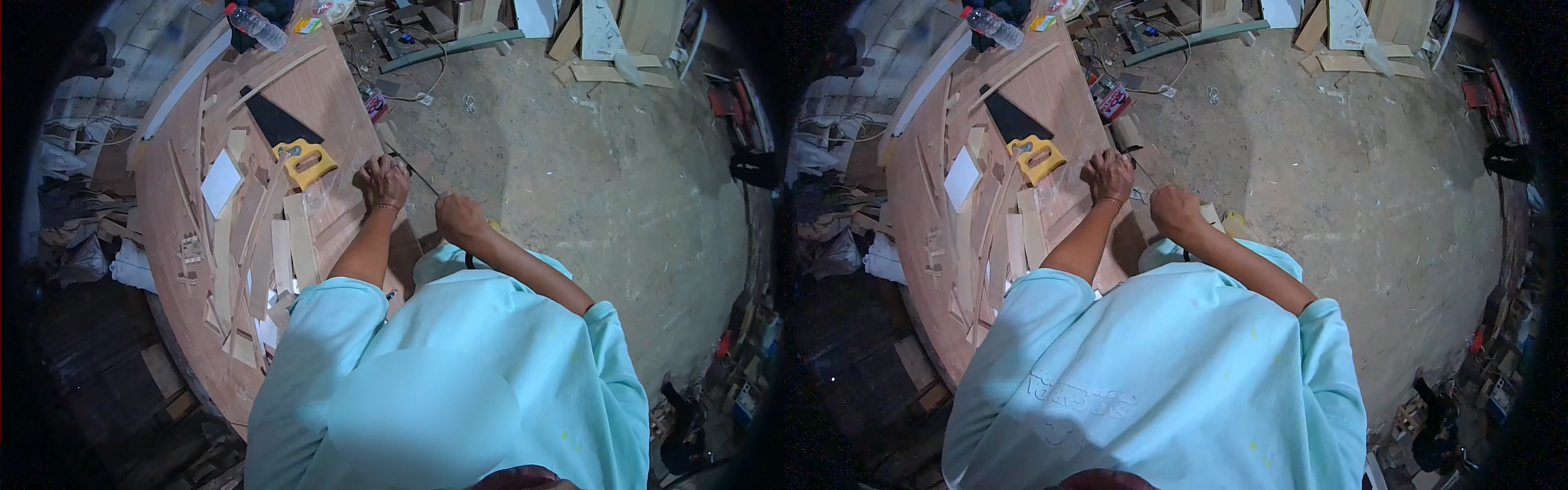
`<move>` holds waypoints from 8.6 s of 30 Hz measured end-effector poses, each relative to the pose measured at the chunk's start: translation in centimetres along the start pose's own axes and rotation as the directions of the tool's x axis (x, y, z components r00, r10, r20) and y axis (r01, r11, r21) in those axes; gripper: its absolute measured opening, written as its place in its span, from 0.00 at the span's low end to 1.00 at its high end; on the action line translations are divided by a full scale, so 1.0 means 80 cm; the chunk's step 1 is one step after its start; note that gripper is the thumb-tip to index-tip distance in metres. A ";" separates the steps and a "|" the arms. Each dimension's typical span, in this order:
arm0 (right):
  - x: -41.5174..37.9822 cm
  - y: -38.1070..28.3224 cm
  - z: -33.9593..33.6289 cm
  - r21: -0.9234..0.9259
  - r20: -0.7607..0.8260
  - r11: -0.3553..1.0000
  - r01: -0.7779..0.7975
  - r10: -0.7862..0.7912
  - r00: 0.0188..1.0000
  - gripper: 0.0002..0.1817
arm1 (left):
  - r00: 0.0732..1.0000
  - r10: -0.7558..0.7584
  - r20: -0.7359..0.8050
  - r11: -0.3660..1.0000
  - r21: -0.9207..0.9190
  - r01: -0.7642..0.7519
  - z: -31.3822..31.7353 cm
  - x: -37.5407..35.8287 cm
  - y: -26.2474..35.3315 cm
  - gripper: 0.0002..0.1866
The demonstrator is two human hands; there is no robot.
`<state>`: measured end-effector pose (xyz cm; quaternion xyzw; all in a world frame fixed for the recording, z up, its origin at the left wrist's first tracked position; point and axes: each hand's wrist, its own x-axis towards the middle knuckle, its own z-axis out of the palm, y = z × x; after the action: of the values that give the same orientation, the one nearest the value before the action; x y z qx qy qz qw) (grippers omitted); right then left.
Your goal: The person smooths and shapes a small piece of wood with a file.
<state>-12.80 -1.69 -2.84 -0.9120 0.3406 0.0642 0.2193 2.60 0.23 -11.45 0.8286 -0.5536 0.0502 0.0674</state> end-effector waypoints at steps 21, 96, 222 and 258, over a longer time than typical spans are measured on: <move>0.038 -0.001 0.013 0.028 -0.013 0.998 -0.050 0.050 0.999 0.08 | 0.997 0.016 -0.080 0.998 -0.054 -0.020 0.014 0.002 -0.003 0.15; -0.002 0.008 0.012 0.274 -0.151 0.961 -0.037 0.081 0.985 0.23 | 0.998 0.002 -0.064 1.000 -0.002 -0.002 0.007 0.002 0.000 0.15; 0.000 0.010 0.025 0.085 -0.129 0.996 -0.003 0.014 0.992 0.11 | 0.954 0.300 0.018 0.952 -0.073 -0.298 0.009 -0.022 -0.030 0.24; 0.034 -0.017 0.004 -0.133 0.051 0.983 0.126 -0.120 0.991 0.08 | 0.984 0.142 0.106 0.987 -0.089 -0.133 0.018 -0.031 -0.027 0.15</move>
<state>-9.84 -2.29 -3.36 -0.9426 0.2737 0.0932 0.1672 3.63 3.06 -13.35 0.7864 -0.6139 -0.0143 0.0663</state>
